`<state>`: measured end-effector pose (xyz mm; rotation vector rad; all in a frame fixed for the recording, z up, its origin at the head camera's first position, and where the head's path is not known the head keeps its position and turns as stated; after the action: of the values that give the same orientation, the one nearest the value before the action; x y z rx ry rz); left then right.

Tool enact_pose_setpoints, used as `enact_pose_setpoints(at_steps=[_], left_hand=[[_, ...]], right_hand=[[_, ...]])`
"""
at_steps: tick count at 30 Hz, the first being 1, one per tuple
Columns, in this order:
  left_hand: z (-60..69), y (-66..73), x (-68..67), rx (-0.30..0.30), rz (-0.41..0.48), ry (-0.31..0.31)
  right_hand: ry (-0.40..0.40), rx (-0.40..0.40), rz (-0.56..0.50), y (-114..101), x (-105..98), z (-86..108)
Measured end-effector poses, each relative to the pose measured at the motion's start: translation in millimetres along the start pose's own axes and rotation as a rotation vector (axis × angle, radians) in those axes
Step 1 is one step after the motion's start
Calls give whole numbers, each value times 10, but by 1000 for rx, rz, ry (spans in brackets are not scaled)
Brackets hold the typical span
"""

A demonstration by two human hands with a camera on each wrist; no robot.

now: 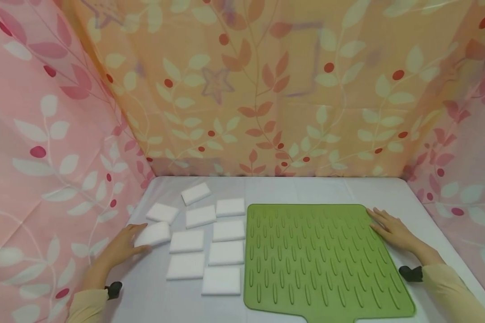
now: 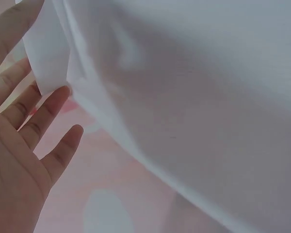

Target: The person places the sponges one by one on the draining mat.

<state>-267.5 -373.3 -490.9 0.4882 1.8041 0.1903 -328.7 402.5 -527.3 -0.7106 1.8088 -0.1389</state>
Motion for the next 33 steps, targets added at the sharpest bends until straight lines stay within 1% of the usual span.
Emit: enact_pose_setpoints(at_steps=[5,10,19,26,33], left_hand=[[-61,147,-77,26,27,22],[-145,274,-67,55,37,40],[-270,440,107,61,77,19],[-408,649,195,93,104,15],[-553,830,273,113,117,-16]], right_hand=[[14,-16,1,9,-21,-24],[35,-34,4,-9,-49,-31],[24,-31,14,-46,-52,7],[20,-30,20,-29,-41,-3],[13,-25,34,-17,-6,2]])
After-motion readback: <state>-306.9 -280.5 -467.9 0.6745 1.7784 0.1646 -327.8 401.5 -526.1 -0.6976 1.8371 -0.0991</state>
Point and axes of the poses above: each hand's wrist, its own z-axis away from the middle knuckle, its own x-axis out of the palm, y = z × x, the point moved 8 cm from there along -z, towards the middle knuckle, and after that the axes turned 13 degrees about y, right-handed, at the moved point
